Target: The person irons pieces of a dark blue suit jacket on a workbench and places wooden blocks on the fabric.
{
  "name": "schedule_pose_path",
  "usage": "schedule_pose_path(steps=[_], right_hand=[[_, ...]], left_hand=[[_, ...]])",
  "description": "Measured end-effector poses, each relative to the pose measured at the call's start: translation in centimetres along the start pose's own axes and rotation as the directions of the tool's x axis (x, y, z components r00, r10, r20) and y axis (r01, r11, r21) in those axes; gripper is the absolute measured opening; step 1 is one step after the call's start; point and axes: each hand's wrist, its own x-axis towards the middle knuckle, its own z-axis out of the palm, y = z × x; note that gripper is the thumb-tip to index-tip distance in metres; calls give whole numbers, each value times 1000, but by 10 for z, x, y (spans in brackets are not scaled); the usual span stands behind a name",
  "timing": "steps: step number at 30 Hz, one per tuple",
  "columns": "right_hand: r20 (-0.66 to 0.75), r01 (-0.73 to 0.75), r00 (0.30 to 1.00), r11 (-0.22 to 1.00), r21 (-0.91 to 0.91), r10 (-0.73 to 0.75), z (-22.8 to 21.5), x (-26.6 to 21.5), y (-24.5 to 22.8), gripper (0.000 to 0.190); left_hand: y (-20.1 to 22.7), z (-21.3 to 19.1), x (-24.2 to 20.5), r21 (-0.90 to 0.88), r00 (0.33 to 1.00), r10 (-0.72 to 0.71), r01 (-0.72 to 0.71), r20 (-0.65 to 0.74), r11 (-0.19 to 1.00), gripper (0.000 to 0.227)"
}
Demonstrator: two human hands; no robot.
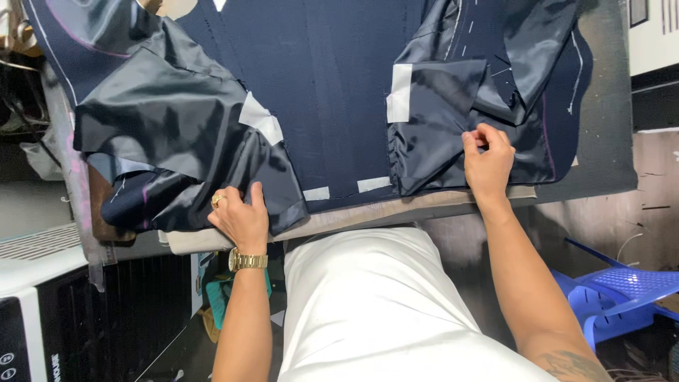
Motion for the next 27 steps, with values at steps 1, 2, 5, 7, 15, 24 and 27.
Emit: schedule_pose_path(steps=[1, 2, 5, 7, 15, 24, 27], right_hand=[[4, 0, 1000, 1000, 6, 0, -5, 0, -8, 27], [-40, 85, 995, 996, -29, -87, -8, 0, -17, 26], [-88, 275, 957, 961, -9, -275, -9, 2, -47, 24], [-109, 376, 923, 926, 46, -369, -3, 0, -75, 24], [2, 570, 780, 713, 408, -625, 56, -33, -156, 13], [174, 632, 589, 584, 509, -789, 27, -86, -169, 15], [206, 619, 588, 599, 508, -782, 26, -81, -166, 14]], left_hand=[[1, 2, 1, 7, 1000, -1, 1, 0, 1000, 39], [0, 3, 1, 1, 1000, -17, 17, -22, 1000, 36], [-5, 4, 5, -141, 988, -143, 134, -57, 981, 31], [-10, 3, 12, -280, 967, -247, 220, -63, 934, 30], [-38, 8, 41, -108, 969, -17, -10, -246, 994, 19], [-60, 2, 69, 280, 920, 304, -233, -249, 931, 26], [-58, 2, 68, 283, 929, 309, -245, -206, 927, 23]])
